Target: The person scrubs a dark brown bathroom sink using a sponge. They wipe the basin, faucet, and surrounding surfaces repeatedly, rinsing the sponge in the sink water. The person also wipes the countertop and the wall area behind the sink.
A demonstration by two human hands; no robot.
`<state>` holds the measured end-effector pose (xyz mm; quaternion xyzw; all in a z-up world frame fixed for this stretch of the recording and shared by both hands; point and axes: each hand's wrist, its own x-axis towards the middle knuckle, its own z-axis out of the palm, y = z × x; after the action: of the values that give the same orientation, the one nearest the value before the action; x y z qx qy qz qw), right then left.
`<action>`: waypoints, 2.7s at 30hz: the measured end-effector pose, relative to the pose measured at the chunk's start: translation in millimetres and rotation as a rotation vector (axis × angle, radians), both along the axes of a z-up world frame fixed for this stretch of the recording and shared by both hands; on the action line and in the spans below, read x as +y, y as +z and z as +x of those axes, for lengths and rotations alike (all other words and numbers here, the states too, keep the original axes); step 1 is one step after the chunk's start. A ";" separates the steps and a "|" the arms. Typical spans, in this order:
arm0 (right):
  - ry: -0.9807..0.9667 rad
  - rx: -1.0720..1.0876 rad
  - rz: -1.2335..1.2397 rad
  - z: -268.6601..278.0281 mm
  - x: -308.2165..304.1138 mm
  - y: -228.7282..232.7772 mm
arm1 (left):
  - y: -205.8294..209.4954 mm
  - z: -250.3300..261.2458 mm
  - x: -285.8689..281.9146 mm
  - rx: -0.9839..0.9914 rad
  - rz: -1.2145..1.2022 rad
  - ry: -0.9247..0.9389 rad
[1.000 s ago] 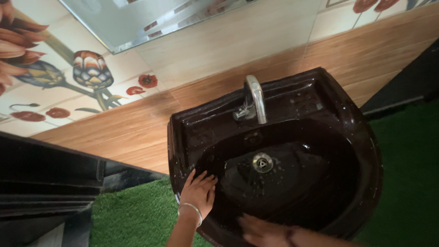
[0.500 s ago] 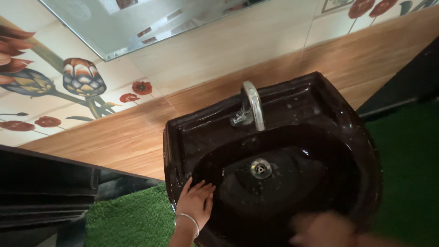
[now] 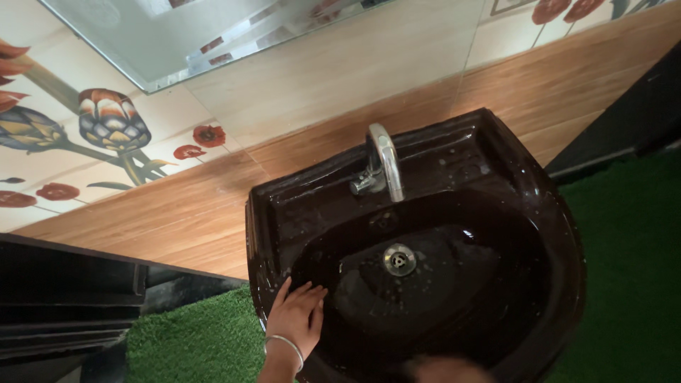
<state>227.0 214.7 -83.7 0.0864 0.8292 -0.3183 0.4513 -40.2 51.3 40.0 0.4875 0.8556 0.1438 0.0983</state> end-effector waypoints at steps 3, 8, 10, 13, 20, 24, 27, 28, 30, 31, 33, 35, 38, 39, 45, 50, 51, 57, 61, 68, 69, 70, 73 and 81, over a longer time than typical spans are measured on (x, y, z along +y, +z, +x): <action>-0.139 -0.040 0.221 74.1 88.1 30.9 | -1.1 0.1 0.4 -0.027 -0.009 0.031; 0.031 1.072 0.406 116.7 207.2 69.9 | -8.8 -1.6 -0.7 0.011 0.005 0.013; 0.149 1.096 0.410 102.5 241.5 79.8 | -12.6 -3.6 -1.2 0.013 -0.027 0.001; 0.252 1.001 0.364 83.9 267.1 95.8 | -19.2 -7.6 -1.4 0.003 -0.107 -0.019; 0.357 0.794 0.329 57.0 296.4 110.2 | -18.5 -15.0 4.3 0.043 -0.271 0.002; 0.398 0.943 0.447 37.2 312.0 106.9 | -7.1 -16.6 14.9 0.066 -0.518 0.123; 0.411 1.059 0.558 15.5 315.3 110.4 | -0.7 -20.3 29.5 0.129 -0.634 0.090; 0.412 1.077 0.598 6.9 314.7 112.8 | 1.5 -21.4 34.9 0.157 -0.612 0.106; 0.338 0.829 0.739 -8.1 311.1 119.5 | 5.6 -24.2 47.4 0.215 -0.566 0.139; 0.296 0.706 0.806 -14.1 309.6 124.1 | 7.5 -25.9 54.6 0.213 -0.577 0.171; 0.151 0.777 0.947 -26.0 306.8 133.6 | 11.2 -31.9 71.1 0.209 -0.598 0.236; 0.026 0.781 1.054 -39.6 301.5 139.7 | 16.2 -39.3 89.5 0.131 -0.575 0.265; -0.130 0.697 1.149 -69.2 284.9 135.2 | 22.8 -45.0 114.2 0.060 -0.638 0.273; -0.189 0.674 1.169 -81.2 277.9 130.6 | 24.6 -45.6 123.0 0.043 -0.675 0.267; -0.486 0.859 0.931 -148.8 220.2 101.3 | 28.2 -43.5 169.6 -0.009 -0.802 0.331; -0.527 0.997 0.853 -132.9 188.2 93.9 | 29.9 -39.3 176.9 0.008 -0.823 0.264; -0.593 0.912 0.907 -123.6 194.5 93.4 | 29.8 -39.3 176.7 0.012 -0.831 0.254; -0.784 0.972 0.961 -129.0 250.2 82.5 | 28.1 -36.7 180.4 -0.033 -0.828 0.280; -0.859 0.917 1.074 -176.1 241.0 76.5 | 29.5 -39.5 185.4 -0.075 -0.851 0.264; -0.607 1.115 0.722 -195.5 180.5 86.6 | 23.9 -41.9 186.5 -0.094 -0.824 0.251; -0.555 1.135 0.672 -194.4 177.7 89.1 | 22.8 -41.4 186.5 -0.100 -0.825 0.248; -0.507 1.154 0.625 -193.4 178.2 91.6 | 21.8 -41.3 186.9 -0.094 -0.815 0.250; -0.618 0.964 0.722 -185.7 196.1 97.4 | 21.6 -40.6 183.7 -0.093 -0.792 0.254; -0.817 0.939 1.124 -155.5 257.8 90.5 | 25.6 -41.9 189.2 -0.154 -0.825 0.258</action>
<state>71.5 472.4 6.8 0.4505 0.8696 0.0011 -0.2019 -82.2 240.5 65.6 0.2842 0.8855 -0.1632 0.3294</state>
